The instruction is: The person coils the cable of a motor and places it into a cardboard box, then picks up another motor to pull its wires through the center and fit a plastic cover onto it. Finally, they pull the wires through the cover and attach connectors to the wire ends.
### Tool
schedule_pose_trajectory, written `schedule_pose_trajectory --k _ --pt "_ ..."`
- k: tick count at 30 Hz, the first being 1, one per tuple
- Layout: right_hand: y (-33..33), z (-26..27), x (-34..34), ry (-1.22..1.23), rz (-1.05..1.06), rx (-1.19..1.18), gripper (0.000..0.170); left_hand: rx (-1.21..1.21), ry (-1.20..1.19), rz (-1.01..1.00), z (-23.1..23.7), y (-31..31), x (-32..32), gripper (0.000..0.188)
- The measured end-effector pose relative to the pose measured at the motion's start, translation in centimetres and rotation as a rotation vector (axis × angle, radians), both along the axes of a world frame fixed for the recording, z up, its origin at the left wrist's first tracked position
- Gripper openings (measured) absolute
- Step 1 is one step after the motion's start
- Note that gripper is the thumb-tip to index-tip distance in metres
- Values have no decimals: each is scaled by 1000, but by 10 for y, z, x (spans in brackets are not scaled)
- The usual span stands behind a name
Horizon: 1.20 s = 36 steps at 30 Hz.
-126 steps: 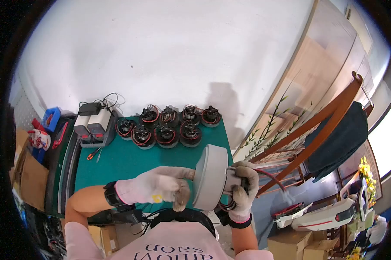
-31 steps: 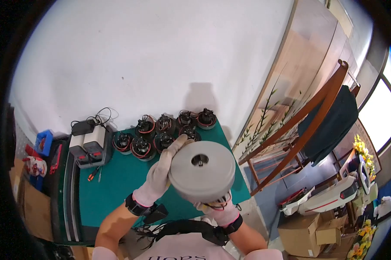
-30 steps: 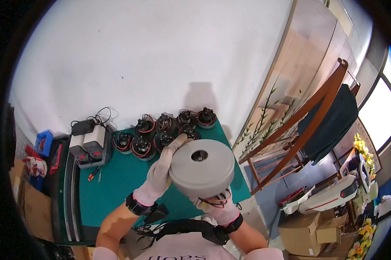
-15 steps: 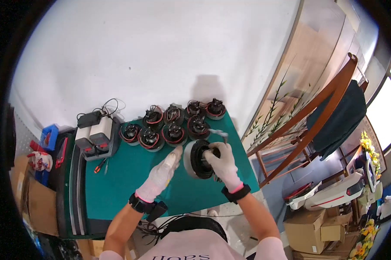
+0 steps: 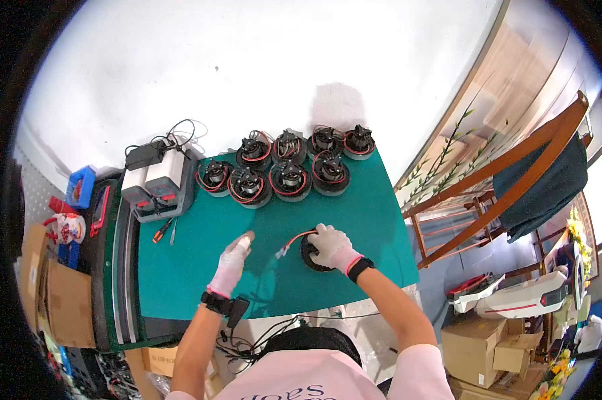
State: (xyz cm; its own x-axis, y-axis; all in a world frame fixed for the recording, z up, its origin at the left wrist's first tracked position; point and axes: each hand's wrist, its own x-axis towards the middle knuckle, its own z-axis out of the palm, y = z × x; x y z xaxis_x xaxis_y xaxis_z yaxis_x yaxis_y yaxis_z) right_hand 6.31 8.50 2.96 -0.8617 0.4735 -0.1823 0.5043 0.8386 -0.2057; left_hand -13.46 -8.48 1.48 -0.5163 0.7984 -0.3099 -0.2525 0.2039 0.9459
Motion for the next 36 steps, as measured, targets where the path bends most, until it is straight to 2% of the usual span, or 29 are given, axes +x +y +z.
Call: schedule_pose_trajectory --k 4,6,7,9,11,13,14,16,17,18,19,21,22,23,25,26,28,29,31,32,33,35,36 --pt "2 -3 -5 -61 70 -17 34 -8 64 -110 -3 17 8 43" --pt "1 -5 -5 -56 113 -36 33 -12 341 -243 -14 31 14 41" --pt "0 -6 -5 -59 103 -42 33 -15 337 -254 -15 38 17 41" --pt "-1 -5 -5 -80 144 -27 33 -268 282 -477 -16 56 25 38" --pt "0 -6 -5 -82 145 -18 33 -236 313 -493 -15 64 35 35" --pt "2 -8 -2 -86 148 -8 33 -252 513 -682 -14 74 38 35" --pt "3 -8 0 -67 153 -4 33 -251 507 -694 -13 78 40 35" --pt "7 -9 4 -54 151 -1 32 -430 471 -753 -13 85 43 33" --pt "9 -9 6 50 181 -29 34 -428 466 -760 -18 87 44 33" --pt "10 -8 8 154 211 -58 36 -335 563 -662 -26 87 43 33" --pt "12 -5 10 150 208 -62 36 -242 657 -559 -33 88 43 33" --pt "18 1 15 336 179 -131 42 -254 618 -532 -46 89 40 34" --pt "23 -1 20 338 81 -212 47 -235 627 -505 -54 89 39 33" --pt "27 -5 27 335 81 -216 47 -217 637 -478 -61 90 39 32" --pt "32 -21 45 603 -434 -319 47 -259 588 -483 -52 91 43 33" --pt "32 -31 54 603 -442 -322 47 -296 546 -487 -49 92 44 34" --pt "26 -44 67 590 -863 -485 47 -305 538 -486 -56 97 47 34" --pt "22 -50 73 594 -870 -485 47 -313 528 -475 -61 101 48 34" --pt "13 -48 75 278 -1129 -819 45 -292 593 -471 -81 108 47 34" --pt "11 -48 75 279 -1143 -959 39 -273 653 -463 -90 110 45 33" --pt "9 -54 78 283 -1149 -966 39 -276 657 -470 -86 110 45 33" --pt "9 -73 83 548 -1080 -1180 33 -317 551 -486 -77 109 44 31" --pt "10 -79 81 553 -1086 -1187 33 -323 555 -494 -82 108 41 31"
